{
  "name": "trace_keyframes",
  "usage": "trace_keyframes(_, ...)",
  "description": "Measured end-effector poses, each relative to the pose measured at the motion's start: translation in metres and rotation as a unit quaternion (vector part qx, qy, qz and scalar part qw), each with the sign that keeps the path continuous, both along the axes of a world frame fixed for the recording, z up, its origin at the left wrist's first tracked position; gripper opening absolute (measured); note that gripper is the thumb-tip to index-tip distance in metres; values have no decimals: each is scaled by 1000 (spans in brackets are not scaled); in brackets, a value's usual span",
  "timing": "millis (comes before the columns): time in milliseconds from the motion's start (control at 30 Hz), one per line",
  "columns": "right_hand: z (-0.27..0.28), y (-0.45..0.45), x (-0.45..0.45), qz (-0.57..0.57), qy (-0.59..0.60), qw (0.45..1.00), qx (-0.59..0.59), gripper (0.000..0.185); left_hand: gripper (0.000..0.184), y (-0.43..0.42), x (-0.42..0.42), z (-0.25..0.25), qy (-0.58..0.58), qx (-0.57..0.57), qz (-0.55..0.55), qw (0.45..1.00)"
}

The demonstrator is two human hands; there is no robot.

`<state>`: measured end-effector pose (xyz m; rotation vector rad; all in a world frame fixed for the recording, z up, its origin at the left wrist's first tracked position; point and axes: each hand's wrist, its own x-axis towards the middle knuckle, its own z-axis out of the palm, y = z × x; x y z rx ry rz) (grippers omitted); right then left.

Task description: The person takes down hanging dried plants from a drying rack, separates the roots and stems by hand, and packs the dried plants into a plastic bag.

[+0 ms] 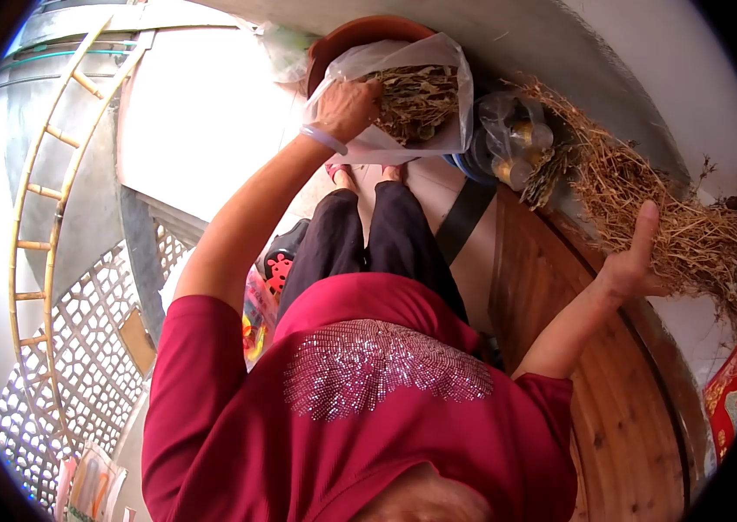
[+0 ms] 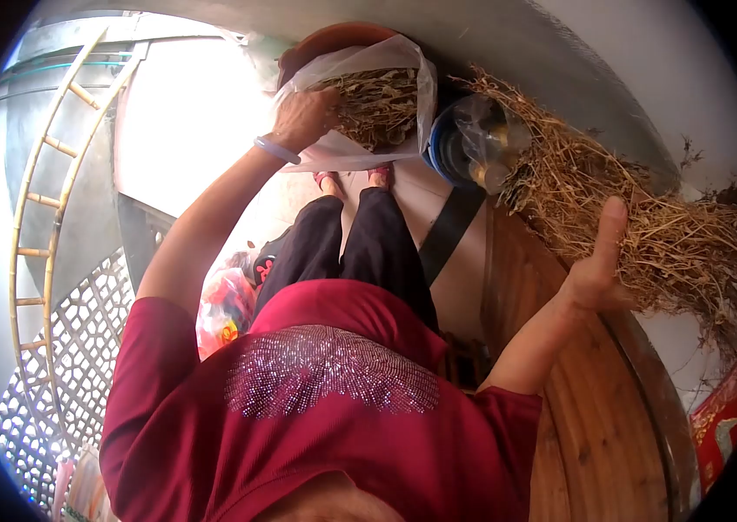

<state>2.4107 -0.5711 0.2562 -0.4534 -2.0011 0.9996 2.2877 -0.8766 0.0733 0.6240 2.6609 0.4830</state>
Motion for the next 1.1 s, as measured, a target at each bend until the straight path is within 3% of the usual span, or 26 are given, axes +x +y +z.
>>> trace_keyframes(433, 4, -11, -14, 34, 36, 999, 3, 52, 26, -6, 1, 2, -23, 29, 30, 999)
trace_keyframes(633, 2, -6, -11, 27, 32, 999, -1, 54, 26, -6, -2, 5, 64, 107, 31, 992)
trace_keyframes(767, 3, -7, -12, 33, 52, 998, 0, 57, 25, -18, -10, 3, 51, 142, 21, 988)
trace_keyframes(867, 1, -6, -11, 35, 63, 997, -6, 56, 25, -13, -18, 34, 76, 226, 70, 969)
trace_keyframes(1000, 4, -11, -11, 7, 56, 998, -1, 55, 30, -17, -15, 79, -9, 235, 118, 965)
trace_keyframes(1100, 3, -9, -8, -9, 39, 999, -2, 53, 26, -29, -4, 94, 171, 190, 60, 965)
